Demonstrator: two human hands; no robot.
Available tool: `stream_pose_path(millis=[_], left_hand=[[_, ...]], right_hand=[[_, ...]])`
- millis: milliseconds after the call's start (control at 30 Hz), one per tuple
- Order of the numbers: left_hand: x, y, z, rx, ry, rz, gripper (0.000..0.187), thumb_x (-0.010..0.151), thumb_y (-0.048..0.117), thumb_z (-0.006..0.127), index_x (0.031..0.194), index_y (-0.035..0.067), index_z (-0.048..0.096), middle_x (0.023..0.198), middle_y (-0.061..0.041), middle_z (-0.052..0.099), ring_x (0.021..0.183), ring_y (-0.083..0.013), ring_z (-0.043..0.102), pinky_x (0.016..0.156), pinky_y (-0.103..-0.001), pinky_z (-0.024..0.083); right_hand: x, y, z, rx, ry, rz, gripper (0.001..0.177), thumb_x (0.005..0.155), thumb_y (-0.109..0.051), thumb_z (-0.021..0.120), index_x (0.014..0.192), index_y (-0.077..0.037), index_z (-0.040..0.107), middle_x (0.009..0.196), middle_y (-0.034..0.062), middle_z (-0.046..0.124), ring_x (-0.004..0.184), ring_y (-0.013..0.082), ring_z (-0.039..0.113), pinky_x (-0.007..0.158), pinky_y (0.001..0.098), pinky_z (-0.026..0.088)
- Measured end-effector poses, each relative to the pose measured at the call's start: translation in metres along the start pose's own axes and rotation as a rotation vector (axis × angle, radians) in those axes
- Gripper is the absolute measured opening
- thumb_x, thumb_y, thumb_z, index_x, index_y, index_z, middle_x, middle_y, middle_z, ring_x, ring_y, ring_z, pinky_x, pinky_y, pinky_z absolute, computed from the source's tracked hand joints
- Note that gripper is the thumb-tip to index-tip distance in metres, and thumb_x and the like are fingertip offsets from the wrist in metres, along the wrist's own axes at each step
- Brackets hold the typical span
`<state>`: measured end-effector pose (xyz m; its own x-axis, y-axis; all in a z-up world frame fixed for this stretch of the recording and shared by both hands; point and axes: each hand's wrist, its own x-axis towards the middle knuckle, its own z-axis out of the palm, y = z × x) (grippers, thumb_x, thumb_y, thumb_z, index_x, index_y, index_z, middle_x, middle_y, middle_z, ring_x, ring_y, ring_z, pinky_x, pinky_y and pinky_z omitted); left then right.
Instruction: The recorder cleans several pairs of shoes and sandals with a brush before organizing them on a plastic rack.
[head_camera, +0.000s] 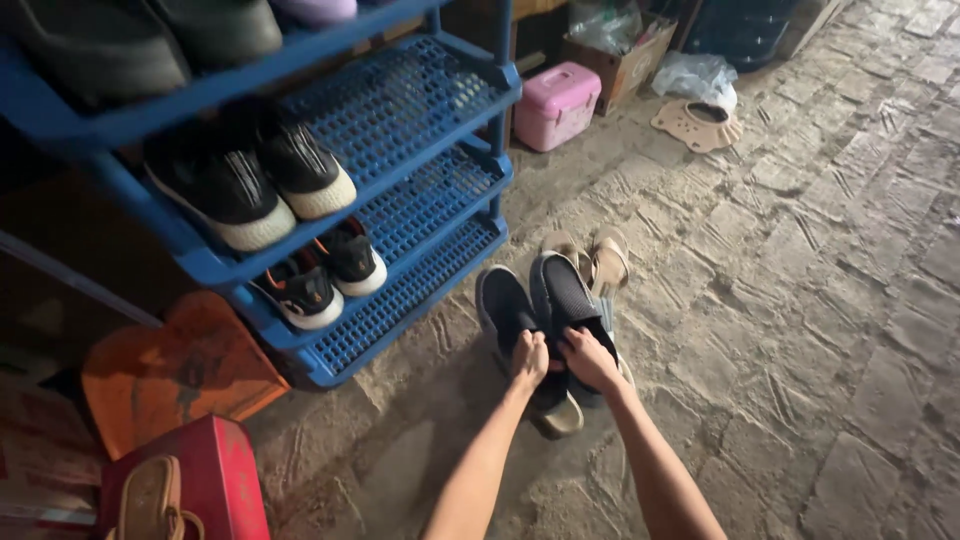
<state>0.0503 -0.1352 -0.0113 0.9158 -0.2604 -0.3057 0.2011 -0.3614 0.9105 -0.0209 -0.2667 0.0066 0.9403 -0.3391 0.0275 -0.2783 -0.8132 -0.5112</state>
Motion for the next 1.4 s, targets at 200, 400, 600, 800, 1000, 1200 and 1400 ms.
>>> stream_pose_path(millis=[200,400,600,800,1000,1200,1400], left_hand=[[0.010,0.089,-0.028,0.029,-0.046,0.130,0.058,0.096,0.042,0.041,0.125,-0.003,0.063,0.131,-0.032,0.064,0.124,-0.0474,0.059,0.105,-0.048,0.046],[0.006,0.206,-0.068,-0.339,-0.176,-0.027,0.057,0.092,0.040,0.045,0.134,0.003,0.057,0.141,-0.024,0.059,0.129,-0.0417,0.060,0.107,-0.046,0.050],[0.009,0.310,-0.116,-0.062,-0.099,0.144,0.056,0.098,0.039,0.040,0.135,0.001,0.060,0.139,-0.028,0.060,0.128,-0.0453,0.057,0.106,-0.047,0.046],[0.023,0.371,-0.201,-0.192,-0.092,0.075,0.053,0.095,0.029,0.036,0.123,-0.008,0.061,0.122,-0.030,0.067,0.112,-0.0478,0.073,0.094,-0.051,0.062],[0.053,0.364,-0.269,0.220,0.172,0.335,0.051,0.097,0.029,0.039,0.110,-0.008,0.073,0.118,-0.035,0.065,0.115,-0.0495,0.061,0.104,-0.052,0.046],[0.014,0.363,-0.296,0.333,0.214,0.420,0.065,0.085,0.014,0.048,0.143,-0.014,0.041,0.104,-0.042,0.066,0.104,-0.0513,0.067,0.096,-0.053,0.052],[0.005,0.356,-0.309,0.604,0.415,0.476,0.069,0.089,0.021,0.052,0.146,-0.016,0.041,0.105,-0.037,0.069,0.103,-0.0481,0.068,0.094,-0.052,0.053]], right_hand=[[0.032,-0.064,-0.086,-0.164,-0.061,-0.045,0.069,0.071,-0.052,0.081,0.115,-0.004,0.061,0.115,0.0235,0.064,0.108,0.0400,0.065,0.090,0.0471,0.055],[0.085,-0.104,-0.150,-0.242,0.063,-0.046,0.041,0.090,-0.042,0.067,0.112,-0.006,0.065,0.122,0.0184,0.067,0.106,0.0413,0.068,0.087,0.0517,0.057],[0.112,-0.200,-0.237,-0.391,0.041,-0.102,0.036,0.084,-0.034,0.070,0.106,-0.006,0.065,0.116,0.0165,0.069,0.104,0.0395,0.070,0.085,0.0505,0.059],[0.135,-0.313,-0.276,-0.352,0.146,-0.190,0.022,0.087,-0.027,0.066,0.101,-0.010,0.066,0.110,0.0141,0.071,0.096,0.0405,0.071,0.079,0.0545,0.056],[0.164,-0.384,-0.259,-0.475,0.284,-0.282,0.018,0.086,-0.022,0.065,0.100,-0.012,0.068,0.100,0.0121,0.074,0.090,0.0356,0.074,0.071,0.0510,0.058],[0.190,-0.409,-0.237,-0.431,0.324,-0.340,0.012,0.089,-0.019,0.065,0.096,-0.011,0.070,0.095,0.0137,0.076,0.087,0.0360,0.075,0.069,0.0494,0.059],[0.232,-0.419,-0.225,-0.358,0.346,-0.410,0.026,0.081,-0.028,0.072,0.105,-0.017,0.076,0.085,0.0175,0.075,0.082,0.0376,0.074,0.070,0.0508,0.058]])
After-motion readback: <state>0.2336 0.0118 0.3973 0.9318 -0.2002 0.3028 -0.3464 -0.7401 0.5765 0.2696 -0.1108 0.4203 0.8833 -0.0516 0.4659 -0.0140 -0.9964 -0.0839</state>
